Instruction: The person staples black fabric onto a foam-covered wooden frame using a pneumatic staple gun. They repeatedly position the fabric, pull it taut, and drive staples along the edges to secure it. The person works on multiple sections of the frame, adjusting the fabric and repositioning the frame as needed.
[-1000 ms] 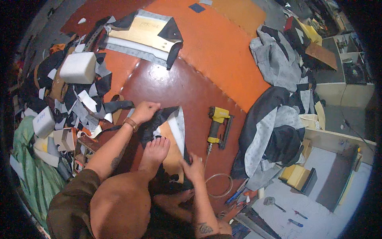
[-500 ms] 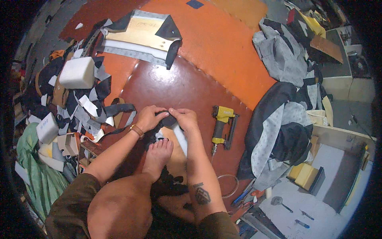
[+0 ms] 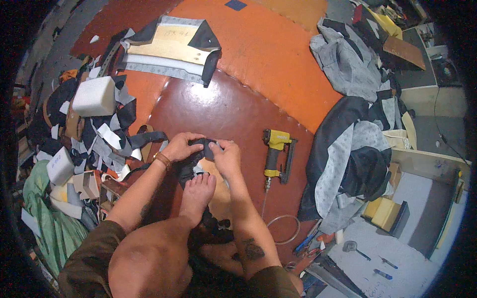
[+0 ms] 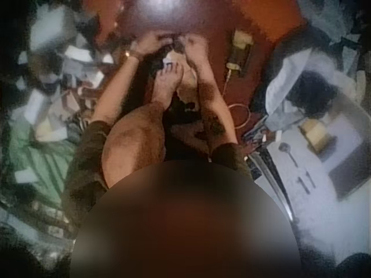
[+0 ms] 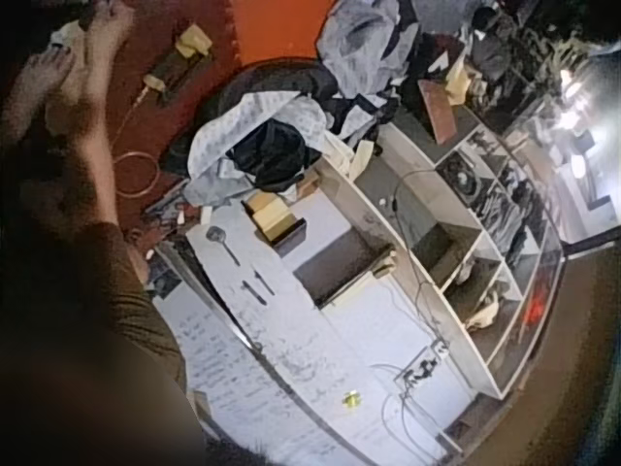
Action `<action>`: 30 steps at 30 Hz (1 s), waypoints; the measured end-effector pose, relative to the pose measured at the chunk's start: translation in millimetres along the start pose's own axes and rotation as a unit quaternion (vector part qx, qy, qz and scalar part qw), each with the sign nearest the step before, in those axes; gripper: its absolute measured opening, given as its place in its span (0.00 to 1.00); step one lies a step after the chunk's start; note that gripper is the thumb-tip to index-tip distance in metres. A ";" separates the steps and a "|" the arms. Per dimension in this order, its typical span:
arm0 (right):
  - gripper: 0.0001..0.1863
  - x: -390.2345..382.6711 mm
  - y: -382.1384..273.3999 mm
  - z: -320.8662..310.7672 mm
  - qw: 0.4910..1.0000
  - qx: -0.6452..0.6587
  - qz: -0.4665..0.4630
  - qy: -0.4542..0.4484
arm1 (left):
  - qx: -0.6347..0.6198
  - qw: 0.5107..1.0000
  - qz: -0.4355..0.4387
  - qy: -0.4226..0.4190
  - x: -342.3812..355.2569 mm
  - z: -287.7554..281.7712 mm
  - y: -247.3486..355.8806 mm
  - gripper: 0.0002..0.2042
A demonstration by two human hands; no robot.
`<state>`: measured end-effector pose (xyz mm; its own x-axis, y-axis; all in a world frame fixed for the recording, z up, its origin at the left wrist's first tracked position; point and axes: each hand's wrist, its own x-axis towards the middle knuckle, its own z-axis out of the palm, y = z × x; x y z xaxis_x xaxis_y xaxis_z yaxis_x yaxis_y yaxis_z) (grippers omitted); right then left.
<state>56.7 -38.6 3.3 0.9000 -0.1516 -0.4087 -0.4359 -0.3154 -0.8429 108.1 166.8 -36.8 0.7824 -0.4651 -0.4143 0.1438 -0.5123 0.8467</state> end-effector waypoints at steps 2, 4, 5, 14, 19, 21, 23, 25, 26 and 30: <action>0.10 -14.1 -0.8 7.5 0.997 -0.050 -0.062 0.019 | -0.017 1.000 0.008 -0.002 -0.8 -0.7 -3.0 0.21; 0.11 -30.7 -5.2 14.8 0.990 -0.065 -0.120 0.031 | -0.054 0.998 -0.001 -0.014 -4.6 -3.0 -2.4 0.21; 0.11 -39.4 -14.9 16.7 0.989 -0.061 -0.128 0.033 | -0.058 0.998 -0.017 -0.016 -6.0 -4.8 -4.3 0.20; 0.09 -50.6 -12.3 39.1 0.942 -0.259 -0.214 0.006 | 0.129 0.976 -0.173 0.043 2.5 -17.0 35.1 0.34; 0.07 -53.1 -4.2 64.2 0.908 -0.355 -0.222 -0.007 | 0.207 0.960 -0.177 0.069 -11.0 -1.7 18.2 0.34; 0.06 -59.6 2.5 74.2 0.884 -0.404 -0.236 -0.006 | 0.199 0.959 -0.178 0.098 -17.0 2.8 11.3 0.32; 0.07 -66.8 1.7 77.5 0.861 -0.439 -0.257 -0.023 | 0.181 0.956 -0.211 0.090 -22.5 0.0 18.8 0.32; 0.11 -72.1 -5.9 70.6 0.894 -0.395 -0.200 -0.071 | 0.170 0.956 -0.210 0.113 -32.7 2.7 15.2 0.32; 0.11 -68.5 -3.7 59.5 0.923 -0.341 -0.177 -0.024 | 0.163 0.957 -0.206 0.125 -34.7 3.8 13.9 0.32; 0.19 -38.4 1.9 -33.4 0.932 -0.284 -0.124 0.187 | 0.143 0.956 -0.207 0.150 -48.3 9.7 1.8 0.28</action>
<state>21.4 -64.6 29.1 0.9568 -0.2906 0.0133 -0.2397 -0.8134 -0.5300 64.7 181.3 -18.5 0.8385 0.0261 -0.5442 0.3410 -0.8042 0.4868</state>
